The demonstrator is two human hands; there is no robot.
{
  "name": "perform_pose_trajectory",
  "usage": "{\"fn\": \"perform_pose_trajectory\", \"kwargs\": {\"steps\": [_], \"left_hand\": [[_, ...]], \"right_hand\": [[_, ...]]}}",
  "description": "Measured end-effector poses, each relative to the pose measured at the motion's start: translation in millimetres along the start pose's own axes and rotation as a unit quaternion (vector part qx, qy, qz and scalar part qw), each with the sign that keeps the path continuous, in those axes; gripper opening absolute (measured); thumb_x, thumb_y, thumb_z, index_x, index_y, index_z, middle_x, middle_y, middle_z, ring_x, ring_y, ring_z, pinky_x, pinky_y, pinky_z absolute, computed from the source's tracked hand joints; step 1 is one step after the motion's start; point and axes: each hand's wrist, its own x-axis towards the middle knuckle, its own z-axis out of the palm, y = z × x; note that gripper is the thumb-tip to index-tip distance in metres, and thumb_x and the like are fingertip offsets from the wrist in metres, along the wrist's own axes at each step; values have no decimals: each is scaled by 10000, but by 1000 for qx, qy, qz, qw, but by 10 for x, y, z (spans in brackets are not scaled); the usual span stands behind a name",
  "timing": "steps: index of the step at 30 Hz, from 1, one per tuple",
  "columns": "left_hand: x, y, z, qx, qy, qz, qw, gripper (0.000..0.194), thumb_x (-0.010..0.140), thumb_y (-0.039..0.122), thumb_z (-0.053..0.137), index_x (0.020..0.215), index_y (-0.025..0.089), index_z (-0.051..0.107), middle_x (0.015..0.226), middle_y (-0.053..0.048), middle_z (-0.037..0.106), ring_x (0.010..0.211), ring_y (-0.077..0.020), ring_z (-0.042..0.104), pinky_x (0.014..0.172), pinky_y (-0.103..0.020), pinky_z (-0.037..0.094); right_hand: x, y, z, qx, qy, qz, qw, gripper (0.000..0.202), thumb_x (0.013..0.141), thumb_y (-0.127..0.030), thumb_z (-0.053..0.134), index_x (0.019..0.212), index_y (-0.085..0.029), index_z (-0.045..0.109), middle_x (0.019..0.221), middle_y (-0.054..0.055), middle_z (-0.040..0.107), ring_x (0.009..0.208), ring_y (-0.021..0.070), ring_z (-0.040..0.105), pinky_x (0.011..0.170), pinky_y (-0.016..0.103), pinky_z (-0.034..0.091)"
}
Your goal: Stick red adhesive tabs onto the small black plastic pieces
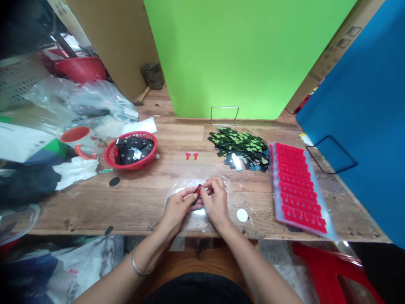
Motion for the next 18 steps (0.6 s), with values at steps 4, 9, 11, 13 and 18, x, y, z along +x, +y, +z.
{"fn": "perform_pose_trajectory", "kwargs": {"steps": [4,9,11,13,18], "left_hand": [[8,1,-4,4,-3,-3,1000,350,661,240,729,959,80,638,792,-115,717,643,-183,682,634,-273,553],[0,10,-2,5,-10,-1,1000,361,661,249,727,966,79,635,796,-119,714,649,-185,681,639,-280,551],[-3,13,-1,4,-12,-1,1000,364,659,251,729,966,80,636,790,-118,713,650,-187,680,640,-284,551],[-3,16,-1,6,-15,-2,1000,364,657,249,729,965,79,637,788,-118,711,651,-188,679,641,-286,551],[2,28,-7,12,-18,-4,1000,365,659,249,720,969,74,635,769,-107,709,652,-179,676,635,-273,550]], "right_hand": [[16,4,3,-4,1,-2,1000,52,774,-213,576,726,-195,566,882,34,537,774,154,525,683,266,428],[26,-7,-3,-3,-5,-4,1000,56,775,-209,570,723,-196,558,836,22,533,762,152,522,688,264,417],[26,-15,-10,-5,-8,-5,1000,56,776,-203,567,722,-196,555,822,19,531,757,150,519,686,263,414],[28,-24,-19,-5,-14,-8,1000,55,778,-196,564,724,-195,555,822,19,531,758,149,519,686,261,412],[42,-31,-37,-2,-25,-10,1000,54,779,-182,565,726,-186,555,818,19,535,755,146,518,677,253,411]]}}
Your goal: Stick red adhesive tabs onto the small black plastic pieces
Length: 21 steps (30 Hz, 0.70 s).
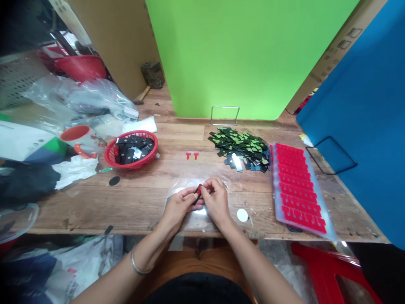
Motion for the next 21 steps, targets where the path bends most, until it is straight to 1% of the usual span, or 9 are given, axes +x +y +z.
{"fn": "perform_pose_trajectory", "kwargs": {"steps": [5,10,14,16,17,18,21], "left_hand": [[-7,9,-11,2,-13,-2,1000,387,663,250,711,990,58,630,789,-108,710,656,-164,670,641,-265,549],[-19,-2,-17,-6,-19,5,1000,396,674,239,698,1013,46,630,777,-104,712,646,-154,661,663,-274,547],[-24,-10,-24,-22,-18,11,1000,438,662,255,715,1039,49,626,764,-95,711,650,-159,660,688,-295,548],[-25,-12,-31,-24,-24,13,999,442,658,260,721,1039,54,629,769,-93,711,641,-152,657,688,-289,547],[-25,-13,-36,-23,-27,14,999,438,659,262,722,1034,56,631,766,-92,710,632,-148,655,681,-283,545],[-24,-14,-42,-20,-28,14,999,431,661,264,721,1029,57,631,757,-91,709,623,-144,652,670,-275,544],[-28,-9,-56,-13,-33,10,999,415,674,276,714,1018,60,626,724,-89,703,609,-141,647,638,-258,540]], "right_hand": [[4,5,-19,17,-16,21,999,71,785,-203,565,722,-174,554,767,10,541,701,138,515,640,242,404],[-25,15,8,62,-35,72,995,92,800,-256,560,755,-179,538,685,-11,554,619,126,515,573,223,404],[-60,14,68,69,-13,91,993,113,792,-288,574,774,-184,535,684,-15,571,587,116,514,547,211,411],[-66,-1,86,74,-7,97,992,125,789,-299,581,780,-184,532,693,-14,575,589,113,523,550,209,422],[-65,-12,88,84,-1,101,991,131,784,-299,589,813,-186,528,701,-15,575,591,112,528,549,209,427],[-60,-24,84,100,5,108,989,169,773,-294,602,878,-192,518,706,-21,575,588,112,533,544,208,432],[-34,-53,49,158,10,133,978,496,716,-264,662,1136,-216,403,697,-50,567,570,114,539,527,209,440]]}}
